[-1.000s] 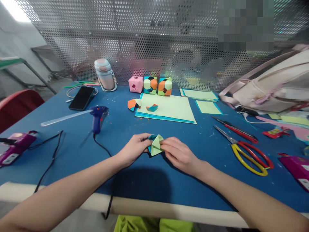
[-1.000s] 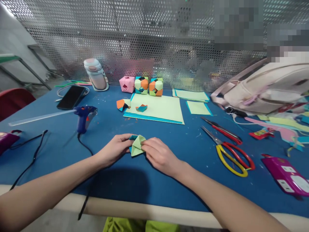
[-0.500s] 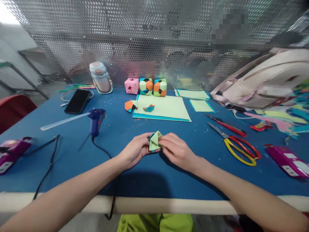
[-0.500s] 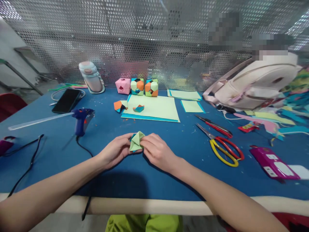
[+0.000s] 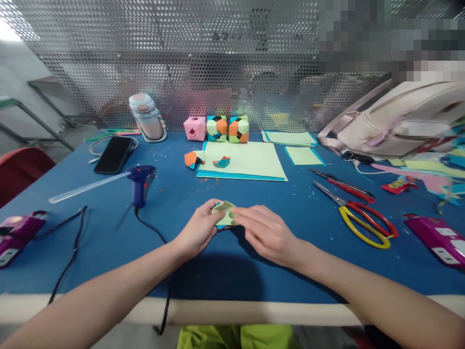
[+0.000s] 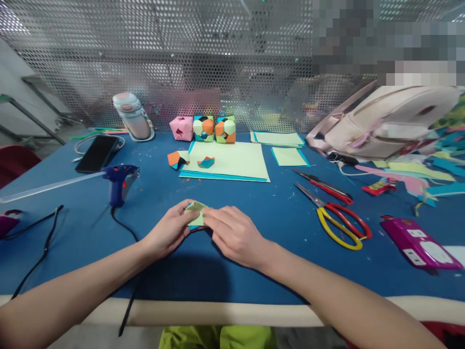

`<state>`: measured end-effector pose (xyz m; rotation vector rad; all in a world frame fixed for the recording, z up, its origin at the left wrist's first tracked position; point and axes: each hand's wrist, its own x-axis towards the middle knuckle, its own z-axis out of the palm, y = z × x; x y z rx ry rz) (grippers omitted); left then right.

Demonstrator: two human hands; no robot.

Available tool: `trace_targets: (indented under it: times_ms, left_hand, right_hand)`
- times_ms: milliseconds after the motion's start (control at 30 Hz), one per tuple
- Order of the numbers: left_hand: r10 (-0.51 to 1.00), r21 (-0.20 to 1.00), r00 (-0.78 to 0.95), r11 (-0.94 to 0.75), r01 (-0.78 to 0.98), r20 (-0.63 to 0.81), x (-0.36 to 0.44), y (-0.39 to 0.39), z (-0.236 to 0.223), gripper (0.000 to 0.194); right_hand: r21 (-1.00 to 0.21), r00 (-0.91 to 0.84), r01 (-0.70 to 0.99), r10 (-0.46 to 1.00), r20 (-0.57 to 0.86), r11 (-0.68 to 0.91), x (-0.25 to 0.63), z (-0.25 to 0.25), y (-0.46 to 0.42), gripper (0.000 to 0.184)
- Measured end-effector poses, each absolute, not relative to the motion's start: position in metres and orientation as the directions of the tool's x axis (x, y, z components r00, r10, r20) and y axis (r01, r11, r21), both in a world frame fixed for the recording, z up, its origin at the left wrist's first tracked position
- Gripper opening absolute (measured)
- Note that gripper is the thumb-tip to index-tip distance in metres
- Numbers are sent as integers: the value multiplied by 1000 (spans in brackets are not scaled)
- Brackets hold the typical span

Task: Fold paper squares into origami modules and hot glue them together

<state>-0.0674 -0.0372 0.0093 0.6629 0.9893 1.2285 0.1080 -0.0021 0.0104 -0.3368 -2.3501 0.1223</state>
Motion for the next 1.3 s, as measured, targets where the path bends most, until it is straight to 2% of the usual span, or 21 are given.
trace_targets:
  times_ms: [100, 200, 300, 533, 633, 733, 900, 1133, 1300]
  left_hand:
    - [970, 846, 16, 219, -486, -241, -67, -35, 7, 20]
    - [971, 865, -10, 210, -455, -241, -65, -34, 6, 21]
    - [975, 901, -49, 181, -393, -217, -62, -36, 3, 19]
    - [973, 943, 21, 228, -241, -229, -61, -41, 1, 29]
    - [965, 916, 57, 262, -305, -257, -64, -42, 6, 34]
    - [957, 867, 108, 289, -405, -269, -67, -41, 9, 29]
    - [960, 884, 187, 266, -384, -208, -66, -38, 6, 27]
    - [971, 914, 133, 231, -334, -197, -67, -38, 1, 24]
    - [982, 956, 75, 185, -230, -172, -69, -38, -2, 25]
  right_hand:
    - [-413, -555, 254, 481, 678, 875, 111, 14, 2, 25]
    - [-725, -503, 296, 747, 435, 622, 109, 15, 4, 21]
    - [-886, -539, 263, 820, 194, 382, 104, 12, 2, 26]
    - [-871, -505, 384, 859, 80, 307, 97, 6, 1, 21]
    - [-847, -483, 419, 870, 98, 328, 99, 7, 5, 21]
    - [-822, -487, 437, 865, 124, 364, 100, 6, 7, 21]
    - [-844, -502, 389, 853, 141, 369, 102, 4, 9, 22]
    - [-861, -541, 345, 829, 143, 374, 104, 8, 8, 27]
    - [-878, -535, 336, 836, 121, 342, 105, 9, 8, 30]
